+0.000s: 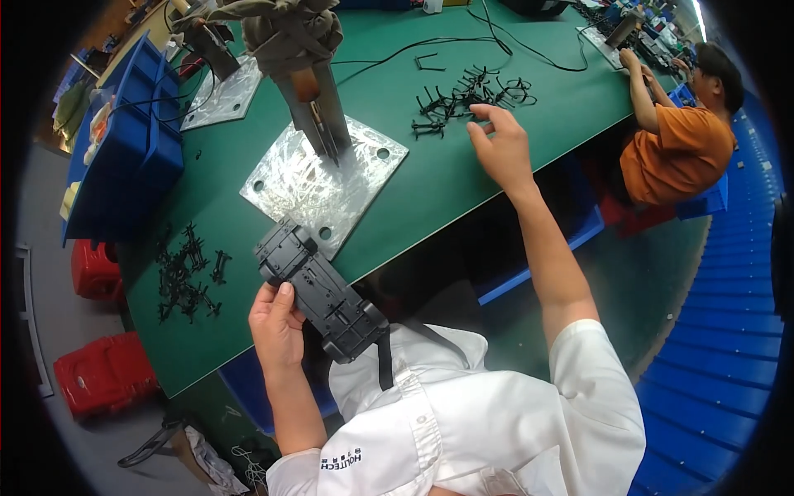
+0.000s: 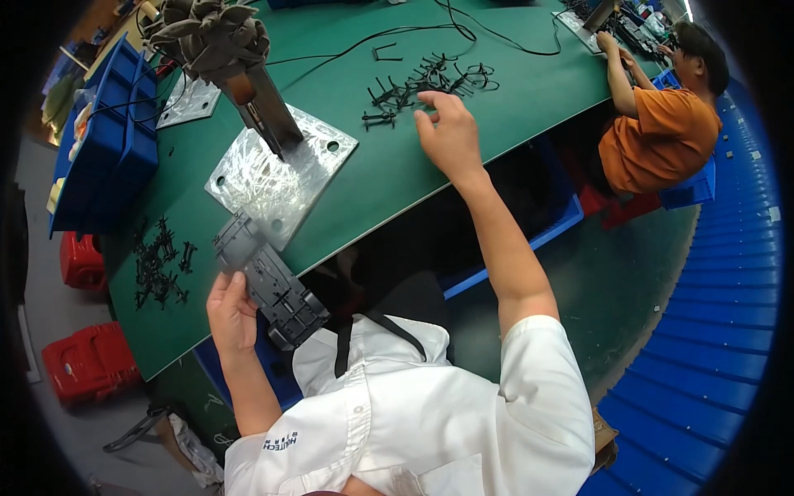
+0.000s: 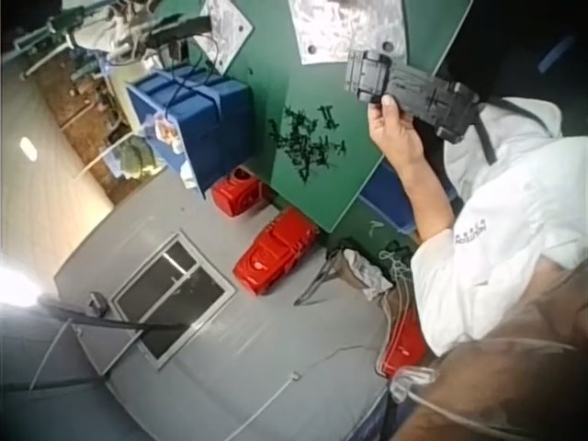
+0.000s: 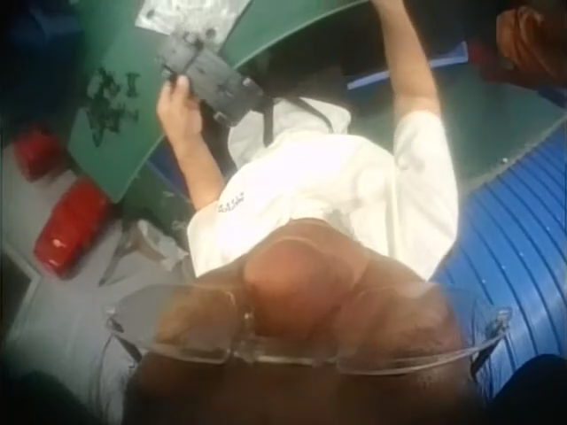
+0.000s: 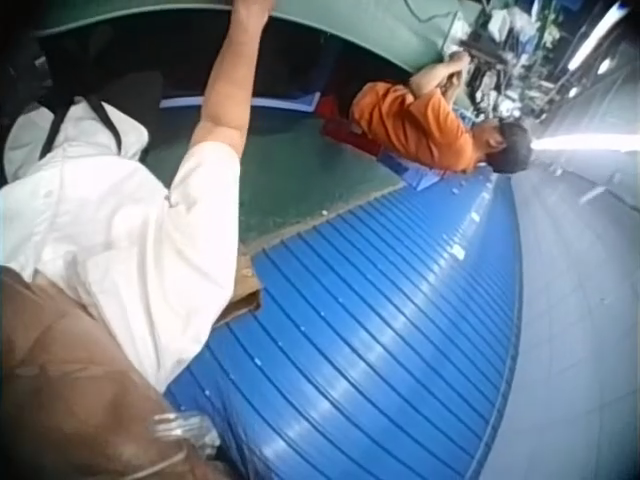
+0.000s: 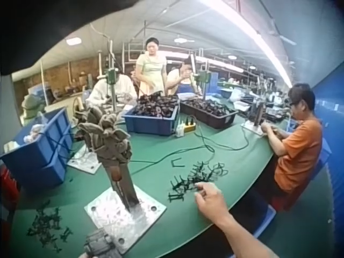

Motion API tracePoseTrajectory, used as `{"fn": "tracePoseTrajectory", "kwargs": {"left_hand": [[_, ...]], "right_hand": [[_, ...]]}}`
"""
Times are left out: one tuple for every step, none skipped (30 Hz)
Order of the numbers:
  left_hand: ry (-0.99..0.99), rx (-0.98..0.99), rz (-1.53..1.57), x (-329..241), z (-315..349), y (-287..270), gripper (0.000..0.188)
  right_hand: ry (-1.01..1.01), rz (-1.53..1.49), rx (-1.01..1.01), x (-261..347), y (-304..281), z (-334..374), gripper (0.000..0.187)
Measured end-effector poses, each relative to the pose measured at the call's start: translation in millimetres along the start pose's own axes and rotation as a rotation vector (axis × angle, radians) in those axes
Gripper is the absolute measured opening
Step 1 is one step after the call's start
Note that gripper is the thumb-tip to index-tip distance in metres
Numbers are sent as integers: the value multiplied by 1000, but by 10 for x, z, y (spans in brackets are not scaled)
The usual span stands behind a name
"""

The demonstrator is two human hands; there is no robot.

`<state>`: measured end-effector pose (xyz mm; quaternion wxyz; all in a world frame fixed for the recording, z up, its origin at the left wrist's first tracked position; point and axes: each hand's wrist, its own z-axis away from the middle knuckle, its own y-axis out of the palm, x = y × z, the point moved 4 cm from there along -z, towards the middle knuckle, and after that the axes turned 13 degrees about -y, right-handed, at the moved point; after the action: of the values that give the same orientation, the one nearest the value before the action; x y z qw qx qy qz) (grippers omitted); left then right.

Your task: Assembling plastic components onto a toy car chassis using hands and a press machine.

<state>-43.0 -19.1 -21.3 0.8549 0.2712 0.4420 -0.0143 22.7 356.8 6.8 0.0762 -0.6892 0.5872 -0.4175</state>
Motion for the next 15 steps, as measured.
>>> {"fn": "tracePoseTrajectory", "kwargs": {"left_hand": [[1,-2,14,-1,-9,-19,23],[2,2,16,3,-11,-17,23],[0,-17,22,10,-11,-17,23],[-2,-39,29,18,-7,-23,23],[-5,-60,34,23,-11,-31,23],[-5,-56,35,22,-25,-35,23],[-11,-47,27,27,-25,-58,22],[-17,-38,18,31,-29,-75,21],[-18,-39,20,36,-35,-92,21],[-20,-47,8,41,-48,-103,20],[-22,-54,-3,44,-58,-108,19],[-21,-54,-2,41,-64,-96,19],[-16,-49,-3,32,-69,-75,19],[-11,-45,-4,24,-73,-58,19],[-11,-39,-4,22,-73,-56,19]], "right_hand": [[22,-18,11,-99,105,-45,24],[19,-15,9,-175,179,-65,24],[-26,61,20,-235,242,-78,24],[-72,134,33,-269,303,-94,23],[-123,170,31,-305,337,-104,22],[-124,174,29,-365,346,-99,22],[-89,138,46,-341,352,-108,20],[-53,102,63,-315,355,-112,17],[-54,102,65,-262,343,-107,17],[-37,72,54,-197,312,-103,15],[-22,43,42,-166,302,-106,12],[-23,44,42,-196,338,-103,12],[-49,29,15,-214,364,-98,12],[-74,15,-13,-227,369,-94,12],[-74,20,-16,-249,351,-78,12]]}}
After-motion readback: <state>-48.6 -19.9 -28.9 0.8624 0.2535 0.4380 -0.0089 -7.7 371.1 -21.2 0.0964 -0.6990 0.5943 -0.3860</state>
